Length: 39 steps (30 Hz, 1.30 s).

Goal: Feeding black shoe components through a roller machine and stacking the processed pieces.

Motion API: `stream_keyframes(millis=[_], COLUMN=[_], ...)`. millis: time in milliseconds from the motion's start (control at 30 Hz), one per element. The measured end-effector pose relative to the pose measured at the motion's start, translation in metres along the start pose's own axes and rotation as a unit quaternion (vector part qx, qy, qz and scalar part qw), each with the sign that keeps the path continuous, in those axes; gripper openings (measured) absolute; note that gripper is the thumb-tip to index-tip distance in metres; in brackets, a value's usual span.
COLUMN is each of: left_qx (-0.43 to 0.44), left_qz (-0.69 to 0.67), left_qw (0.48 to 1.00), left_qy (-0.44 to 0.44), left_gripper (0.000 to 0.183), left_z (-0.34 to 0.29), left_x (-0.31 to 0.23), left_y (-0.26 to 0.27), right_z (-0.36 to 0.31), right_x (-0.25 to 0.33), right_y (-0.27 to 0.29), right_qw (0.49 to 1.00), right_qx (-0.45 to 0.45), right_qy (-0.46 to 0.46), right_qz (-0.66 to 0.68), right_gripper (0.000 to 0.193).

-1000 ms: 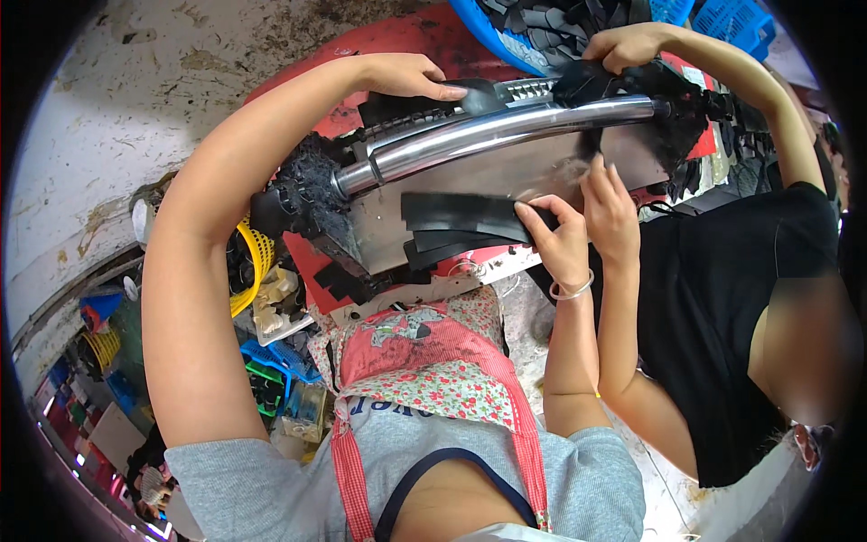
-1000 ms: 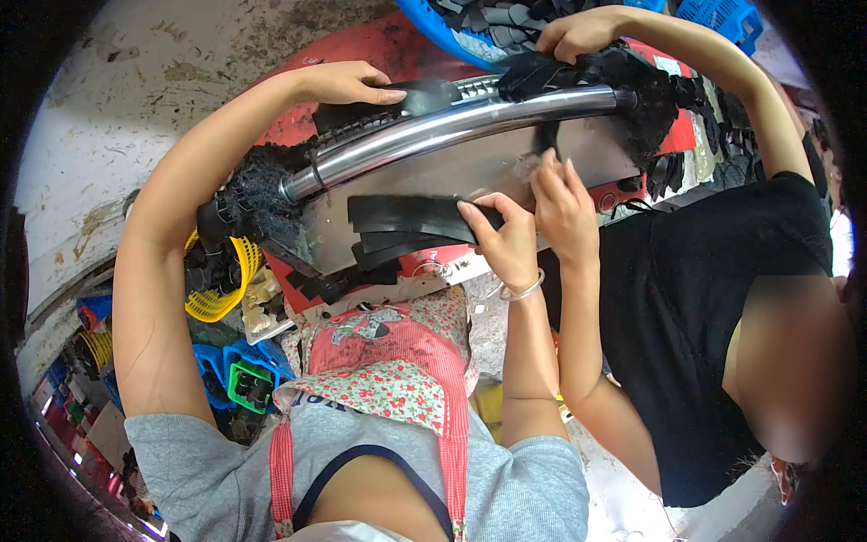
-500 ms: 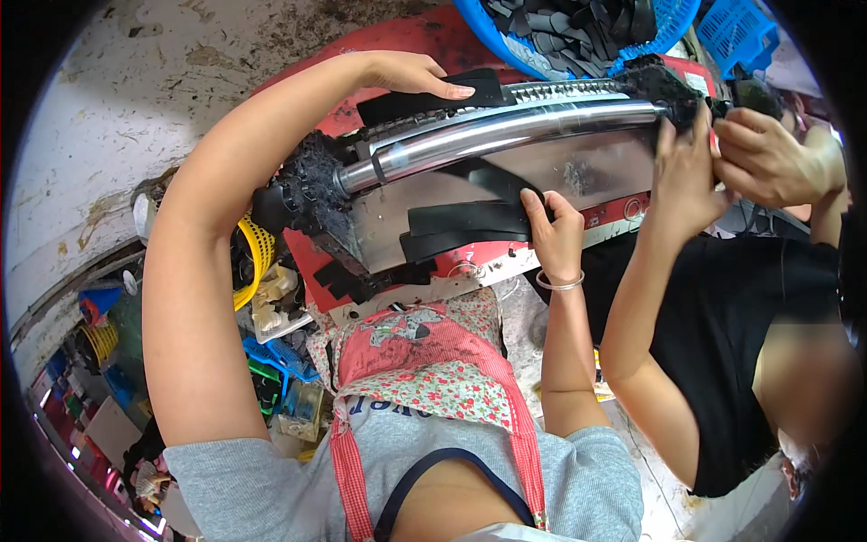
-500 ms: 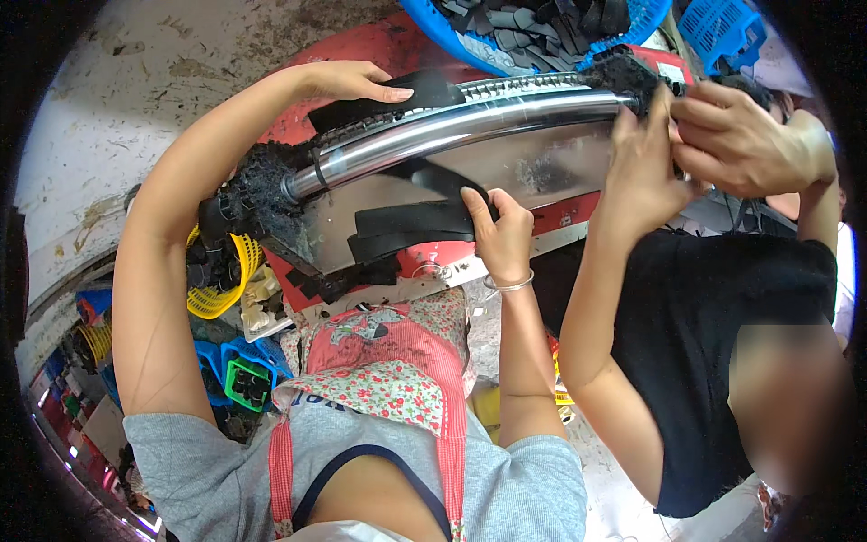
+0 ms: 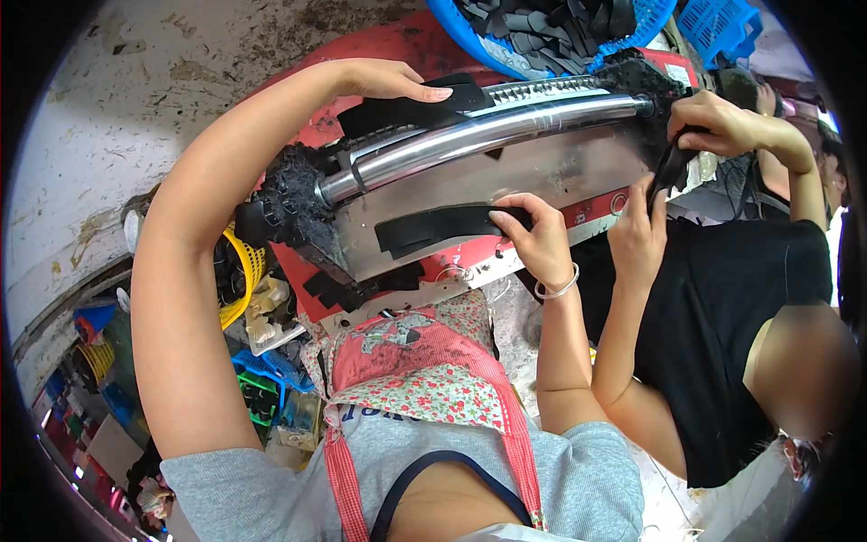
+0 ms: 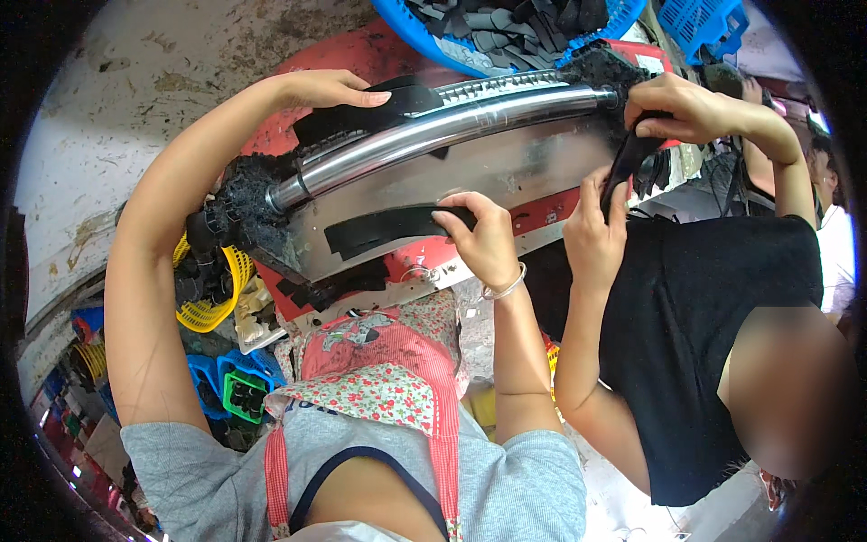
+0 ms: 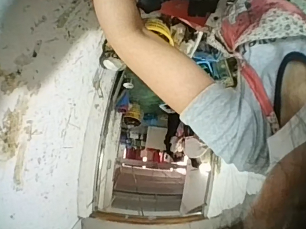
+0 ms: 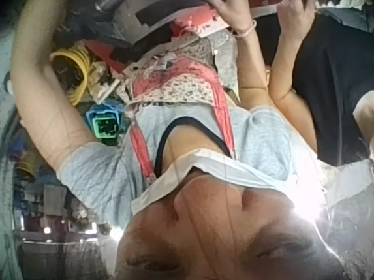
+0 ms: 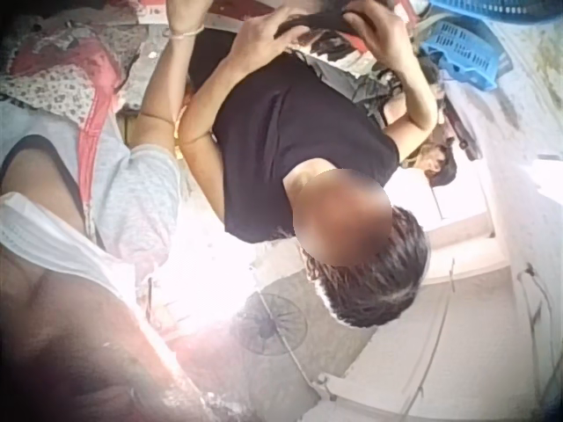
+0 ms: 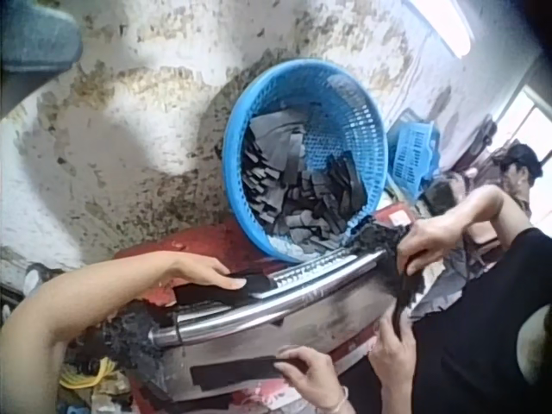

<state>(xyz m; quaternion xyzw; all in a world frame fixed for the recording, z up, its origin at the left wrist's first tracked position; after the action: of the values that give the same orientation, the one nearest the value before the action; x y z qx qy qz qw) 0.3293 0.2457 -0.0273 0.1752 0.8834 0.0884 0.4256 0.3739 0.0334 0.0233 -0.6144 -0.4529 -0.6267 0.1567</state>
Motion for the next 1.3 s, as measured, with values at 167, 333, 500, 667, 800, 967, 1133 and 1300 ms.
stream_keyframes(millis=[167,333,500,667,800,967,1133,1300], left_qx=[0.024,0.018,0.039,-0.004,-0.074,0.007,0.085,-0.006], left_qz=[-0.012,-0.018,-0.058,0.064,0.155,0.249,0.093,0.156], left_qw=[1.000,1.000,0.997,0.994,0.973,0.945,0.991,0.988], left_qy=[-0.008,0.015,0.020,-0.089,-0.151,-0.210,-0.036,0.007], left_gripper=[0.090,0.092,0.078,0.053,0.037,0.022,0.029,0.041], left_z=[0.001,-0.001,0.005,0.003,-0.029,-0.100,-0.114,-0.097], left_x=[-0.001,0.001,0.007,0.001,-0.045,-0.130,-0.081,-0.039], left_y=[-0.003,-0.003,-0.008,-0.001,0.022,-0.018,-0.082,-0.108], right_z=[0.004,0.001,0.006,0.004,0.012,0.018,-0.013,-0.027], right_x=[-0.017,-0.027,-0.036,0.037,0.100,0.153,0.070,-0.007], right_y=[0.004,-0.002,-0.017,0.008,0.010,-0.007,-0.034,-0.046], right_qw=[0.994,0.993,0.972,0.969,0.915,0.920,0.969,0.962], right_qx=[-0.076,-0.040,-0.090,-0.201,-0.222,-0.065,0.179,0.197], right_qy=[-0.075,-0.093,-0.101,0.105,0.281,0.350,0.080,-0.094], right_qz=[-0.038,0.064,0.193,-0.098,-0.187,-0.164,0.151,0.162], right_gripper=[0.014,0.009,0.014,0.031,0.046,0.058,0.041,0.030])
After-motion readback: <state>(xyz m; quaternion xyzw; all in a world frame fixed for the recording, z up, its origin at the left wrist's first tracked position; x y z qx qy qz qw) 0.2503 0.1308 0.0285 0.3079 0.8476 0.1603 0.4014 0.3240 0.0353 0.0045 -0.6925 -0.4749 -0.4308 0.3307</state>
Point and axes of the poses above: each hand's wrist, its own z-axis towards the middle knuckle, its own y-axis out of the back of the hand, x = y × z, the point moved 10 cm from there along z, towards the middle knuckle, and after that the axes turned 4 degrees about -x, right-handed, at the moved point
